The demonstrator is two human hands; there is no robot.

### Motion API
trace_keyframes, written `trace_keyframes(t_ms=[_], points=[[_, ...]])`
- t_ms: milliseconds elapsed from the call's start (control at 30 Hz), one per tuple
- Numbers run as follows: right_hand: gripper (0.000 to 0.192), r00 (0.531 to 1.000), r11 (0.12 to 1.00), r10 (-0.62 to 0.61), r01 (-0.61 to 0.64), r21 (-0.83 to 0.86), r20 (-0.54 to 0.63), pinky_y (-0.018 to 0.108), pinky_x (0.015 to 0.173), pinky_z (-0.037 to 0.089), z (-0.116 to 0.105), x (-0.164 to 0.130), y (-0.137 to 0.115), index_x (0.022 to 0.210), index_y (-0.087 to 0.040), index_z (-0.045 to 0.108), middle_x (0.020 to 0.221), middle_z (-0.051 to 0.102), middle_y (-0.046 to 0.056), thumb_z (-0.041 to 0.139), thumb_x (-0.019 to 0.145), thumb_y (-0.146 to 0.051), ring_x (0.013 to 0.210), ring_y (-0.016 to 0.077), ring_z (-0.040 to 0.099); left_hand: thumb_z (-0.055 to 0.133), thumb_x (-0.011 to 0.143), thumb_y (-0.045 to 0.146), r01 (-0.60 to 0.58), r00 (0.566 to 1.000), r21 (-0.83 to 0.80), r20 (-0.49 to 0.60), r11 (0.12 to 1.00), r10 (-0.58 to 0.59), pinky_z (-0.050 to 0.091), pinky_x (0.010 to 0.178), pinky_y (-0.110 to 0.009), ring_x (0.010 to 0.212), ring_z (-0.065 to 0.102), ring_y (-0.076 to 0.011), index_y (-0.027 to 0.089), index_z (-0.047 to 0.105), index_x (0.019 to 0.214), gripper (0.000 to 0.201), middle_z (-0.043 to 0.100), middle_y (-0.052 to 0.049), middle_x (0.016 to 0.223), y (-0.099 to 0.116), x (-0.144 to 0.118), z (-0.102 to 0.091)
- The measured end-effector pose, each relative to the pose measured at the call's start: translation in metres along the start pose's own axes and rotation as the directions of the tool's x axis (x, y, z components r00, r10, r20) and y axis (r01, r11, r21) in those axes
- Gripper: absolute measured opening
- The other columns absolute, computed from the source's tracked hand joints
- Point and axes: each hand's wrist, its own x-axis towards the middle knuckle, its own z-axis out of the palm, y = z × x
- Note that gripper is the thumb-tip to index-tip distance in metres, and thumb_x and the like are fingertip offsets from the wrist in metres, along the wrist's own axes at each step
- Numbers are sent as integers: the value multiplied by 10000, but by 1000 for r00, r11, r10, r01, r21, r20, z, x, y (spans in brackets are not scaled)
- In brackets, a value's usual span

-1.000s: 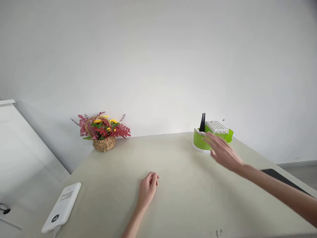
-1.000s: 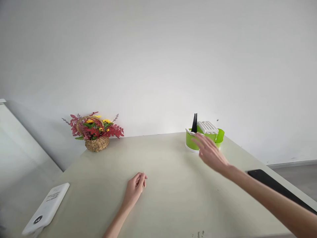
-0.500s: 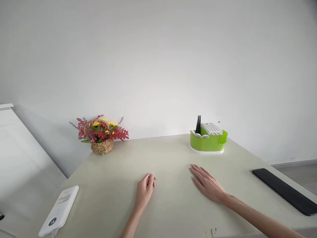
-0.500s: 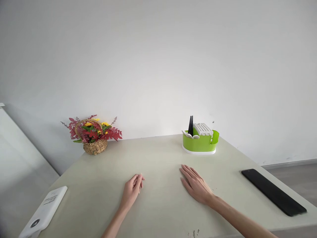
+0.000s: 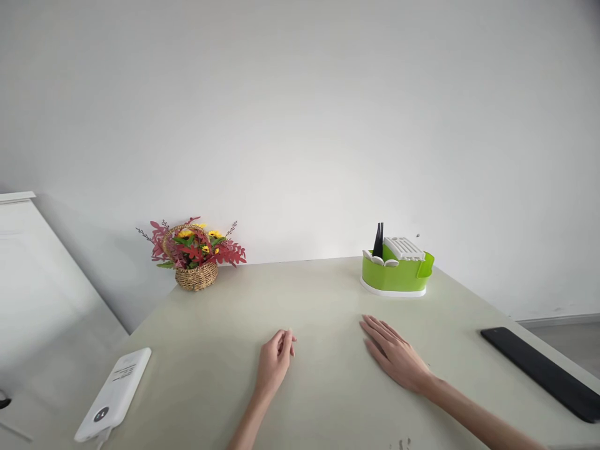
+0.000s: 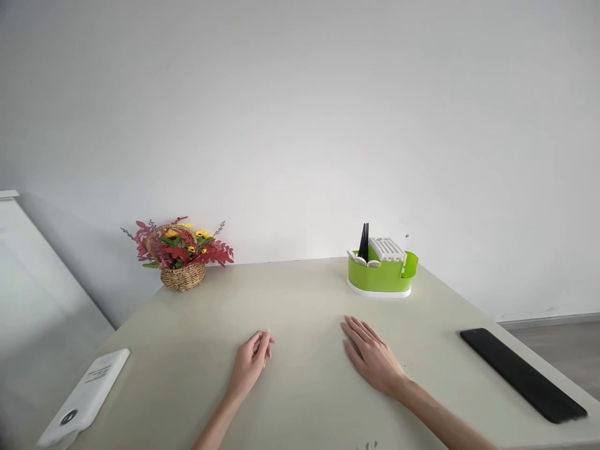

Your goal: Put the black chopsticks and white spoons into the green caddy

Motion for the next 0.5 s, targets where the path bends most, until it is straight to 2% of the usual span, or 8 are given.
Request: trace_keyframes(t_ms=[500], points=[[585, 999, 1000, -29, 29, 1, -23, 485, 1290, 239, 3, -2, 4, 1586, -300, 389, 1662, 311, -23, 287, 1059, -533, 1543, 235, 272, 417, 961, 667, -12, 1000, 23, -4, 1000, 12, 354, 499, -220, 504, 451, -122, 207, 610, 802, 523, 536, 21, 616, -9, -1, 0]])
